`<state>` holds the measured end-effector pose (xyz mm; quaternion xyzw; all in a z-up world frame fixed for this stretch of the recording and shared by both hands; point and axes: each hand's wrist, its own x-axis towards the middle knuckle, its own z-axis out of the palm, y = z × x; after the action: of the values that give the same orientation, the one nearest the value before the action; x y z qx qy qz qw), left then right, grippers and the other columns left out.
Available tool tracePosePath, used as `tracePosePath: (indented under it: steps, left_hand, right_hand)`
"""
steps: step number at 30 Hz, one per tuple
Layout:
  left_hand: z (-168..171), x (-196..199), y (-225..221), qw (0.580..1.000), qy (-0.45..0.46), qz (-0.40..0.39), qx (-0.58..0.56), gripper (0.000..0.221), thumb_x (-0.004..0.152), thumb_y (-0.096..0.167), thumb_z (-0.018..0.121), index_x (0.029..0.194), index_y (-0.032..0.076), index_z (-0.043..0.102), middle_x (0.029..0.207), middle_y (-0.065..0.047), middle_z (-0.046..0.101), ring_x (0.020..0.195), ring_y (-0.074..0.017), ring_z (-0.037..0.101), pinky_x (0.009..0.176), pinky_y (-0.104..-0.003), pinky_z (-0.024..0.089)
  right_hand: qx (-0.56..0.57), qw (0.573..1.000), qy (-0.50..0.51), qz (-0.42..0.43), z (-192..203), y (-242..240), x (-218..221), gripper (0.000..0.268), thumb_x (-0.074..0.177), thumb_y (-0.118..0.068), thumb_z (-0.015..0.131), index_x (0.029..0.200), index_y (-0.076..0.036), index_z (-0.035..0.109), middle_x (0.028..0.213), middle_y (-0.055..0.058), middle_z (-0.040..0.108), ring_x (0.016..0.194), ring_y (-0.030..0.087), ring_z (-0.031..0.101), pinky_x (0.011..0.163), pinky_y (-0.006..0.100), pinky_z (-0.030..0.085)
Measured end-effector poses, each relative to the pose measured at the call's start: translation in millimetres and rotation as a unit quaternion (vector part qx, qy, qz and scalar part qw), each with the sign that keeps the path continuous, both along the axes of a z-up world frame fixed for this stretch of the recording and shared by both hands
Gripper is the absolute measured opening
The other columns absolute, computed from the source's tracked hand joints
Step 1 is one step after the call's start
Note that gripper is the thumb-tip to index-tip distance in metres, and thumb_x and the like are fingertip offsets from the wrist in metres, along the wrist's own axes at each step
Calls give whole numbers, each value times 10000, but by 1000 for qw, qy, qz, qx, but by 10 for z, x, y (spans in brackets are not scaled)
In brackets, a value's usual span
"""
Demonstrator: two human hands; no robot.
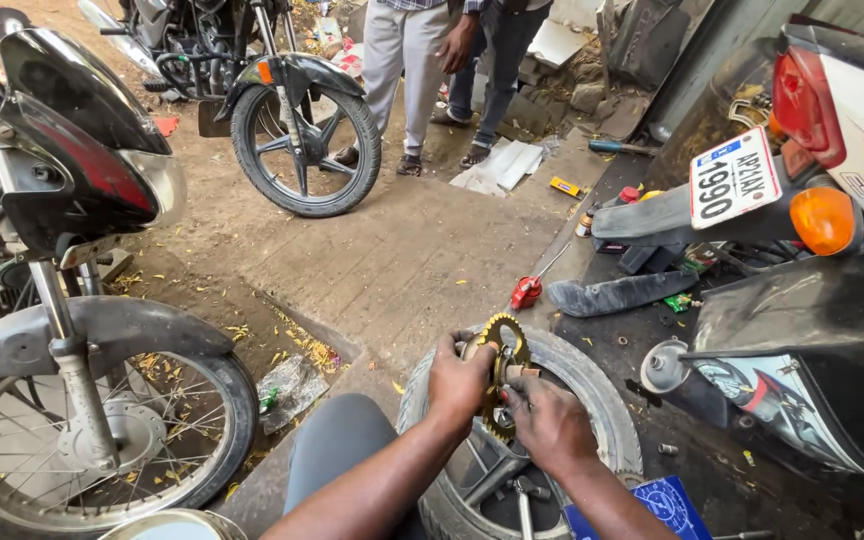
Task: The recorder is assembling and cleaning a motorcycle rear wheel sprocket and hub assembly.
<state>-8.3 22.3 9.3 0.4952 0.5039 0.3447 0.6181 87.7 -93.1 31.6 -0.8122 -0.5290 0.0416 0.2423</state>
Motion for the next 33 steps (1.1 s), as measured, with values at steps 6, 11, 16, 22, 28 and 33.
tracePosePath:
  steps: [6,11,16,22,28,33]
  left_hand:
    - [5,-27,-26,1000,3,-3,7,492,767,304,762,1171,54,636,1038,-145,754,907,-214,721,812,-360,568]
    - [88,-46,-20,1000,2,-12,-21,497,772,299,749,1191,64,627,1031,-145,751,894,-215,720,789,-362,576]
    - [31,-60,4,1000,19,-9,0,505,772,300,770,1192,59,625,1047,-146,741,895,-200,707,789,-340,562]
    - [-12,-44,-7,999,-34,-5,-3,482,780,273,759,1178,36,625,1039,-144,738,886,-199,706,774,-348,573]
    - [32,-61,-10,1000,-26,-8,-6,478,790,274,754,1185,40,621,1037,-136,733,890,-188,705,782,-338,572]
    - [-107,-25,85,999,32,-5,26,512,787,346,784,1188,63,637,1040,-158,741,933,-257,714,816,-387,561]
  right_hand:
    - [-51,996,-69,18,-153,26,47,224,947,-284,641,1037,-79,655,814,135,726,700,326,719,621,464,570]
    - [-73,992,-96,38,-308,52,103,226,988,-269,589,1099,-77,628,732,106,698,565,249,693,515,414,573]
    - [-69,995,-69,18,-71,79,-18,208,976,-277,610,997,-73,642,726,142,716,601,290,713,582,446,574]
    - [-53,998,5,-29,-31,84,-55,191,955,-276,626,992,-96,676,777,169,744,698,343,743,640,493,562]
    - [20,1000,7,-8,-44,71,-57,186,928,-252,667,967,-70,673,808,182,741,732,367,738,664,507,550]
    - [0,998,62,-9,-1,99,-153,252,872,-153,692,1103,-65,643,874,174,745,799,365,740,694,487,561]
